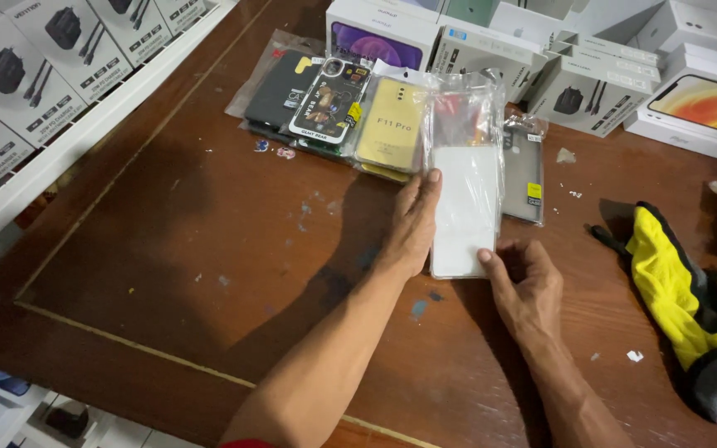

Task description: Inspecting and organizing phone cases by removing them from and replacing them into plastic sleeves

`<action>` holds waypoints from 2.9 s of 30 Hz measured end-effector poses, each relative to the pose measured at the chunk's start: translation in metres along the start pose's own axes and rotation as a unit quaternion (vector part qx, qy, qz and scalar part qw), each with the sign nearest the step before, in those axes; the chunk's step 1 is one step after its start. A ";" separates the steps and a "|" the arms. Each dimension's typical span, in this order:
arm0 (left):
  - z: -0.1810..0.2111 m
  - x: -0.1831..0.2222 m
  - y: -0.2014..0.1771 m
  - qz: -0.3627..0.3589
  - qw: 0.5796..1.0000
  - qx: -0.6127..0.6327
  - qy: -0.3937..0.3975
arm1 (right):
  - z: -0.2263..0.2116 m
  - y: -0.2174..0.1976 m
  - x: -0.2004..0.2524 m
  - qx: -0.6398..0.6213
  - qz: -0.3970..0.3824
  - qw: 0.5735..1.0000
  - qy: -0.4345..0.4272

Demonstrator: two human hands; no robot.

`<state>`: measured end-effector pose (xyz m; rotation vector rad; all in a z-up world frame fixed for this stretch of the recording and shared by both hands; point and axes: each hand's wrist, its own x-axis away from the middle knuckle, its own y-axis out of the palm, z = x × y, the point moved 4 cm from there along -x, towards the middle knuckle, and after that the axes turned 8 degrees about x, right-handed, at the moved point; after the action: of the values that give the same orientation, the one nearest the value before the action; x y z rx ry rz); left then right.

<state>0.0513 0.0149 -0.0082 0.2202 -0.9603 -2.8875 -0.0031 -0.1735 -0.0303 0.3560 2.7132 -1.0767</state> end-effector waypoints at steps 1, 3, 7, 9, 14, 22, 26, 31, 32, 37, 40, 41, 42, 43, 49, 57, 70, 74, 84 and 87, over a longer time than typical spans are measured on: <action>0.006 0.003 0.003 0.000 1.000 0.001 0.001 | -0.003 0.001 -0.001 0.000 0.000 1.000 -0.001; 0.019 0.010 0.008 0.002 1.000 -0.016 -0.008 | -0.008 0.005 -0.001 -0.002 -0.022 0.999 0.027; 0.022 0.007 -0.002 0.018 1.000 -0.006 0.004 | -0.028 -0.004 0.000 0.002 -0.053 0.999 0.014; 0.012 -0.007 -0.016 0.024 0.998 -0.037 0.033 | -0.025 -0.005 -0.001 0.016 -0.096 0.995 0.010; 0.042 -0.016 -0.030 0.045 0.997 0.002 0.062 | -0.035 0.002 0.003 -0.023 -0.168 0.985 -0.011; 0.076 -0.039 -0.083 0.138 0.976 0.154 0.072 | -0.062 -0.013 0.006 -0.060 -0.223 0.972 -0.031; 0.077 -0.049 -0.099 0.151 0.966 0.190 0.083 | -0.055 -0.013 0.004 -0.065 -0.280 0.957 -0.046; 0.055 -0.043 -0.066 0.138 0.975 0.159 0.065 | -0.053 -0.008 0.005 -0.054 -0.273 0.953 -0.120; 0.042 -0.045 -0.059 0.122 0.985 0.102 0.063 | -0.060 -0.010 0.005 -0.054 -0.257 0.954 -0.145; 0.023 -0.004 -0.007 -0.018 0.999 0.038 -0.027 | -0.071 -0.012 0.005 -0.053 -0.237 0.952 -0.187; 0.001 0.000 -0.001 -0.058 0.991 0.061 -0.103 | -0.054 -0.009 0.005 -0.022 -0.244 0.954 -0.171; -0.002 0.000 0.000 -0.069 0.990 0.057 -0.110 | -0.054 -0.010 0.004 -0.063 -0.258 0.946 -0.187; -0.003 -0.003 0.000 -0.080 0.989 0.050 -0.116 | -0.055 -0.011 0.002 -0.106 -0.270 0.935 -0.204; 0.001 0.000 0.002 -0.085 0.989 0.045 -0.117 | -0.043 -0.016 0.000 -0.109 -0.265 0.936 -0.204; 0.014 0.014 0.014 -0.088 0.971 0.148 -0.168 | 0.015 -0.029 -0.015 -0.272 -0.201 0.940 0.053; -0.017 0.038 0.026 -0.169 0.923 0.117 -0.324 | 0.082 -0.012 -0.045 -0.564 -0.149 0.803 0.117; -0.020 0.020 0.016 -0.163 0.971 0.036 -0.169 | 0.004 -0.027 -0.022 -0.389 -0.060 0.917 0.069; -0.014 0.026 0.022 -0.174 0.975 0.003 -0.137 | -0.003 -0.028 -0.024 -0.444 -0.014 0.891 0.094; -0.028 0.040 0.029 -0.310 0.929 -0.050 -0.196 | -0.032 -0.051 -0.021 -0.461 0.119 0.872 0.112; -0.017 0.042 0.028 -0.311 0.921 -0.069 -0.224 | 0.015 -0.045 -0.027 -0.422 0.144 0.890 0.097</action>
<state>0.0137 -0.0227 -0.0092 -0.2024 -0.8456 -3.6877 0.0105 -0.2195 -0.0046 0.6860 2.8417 0.2627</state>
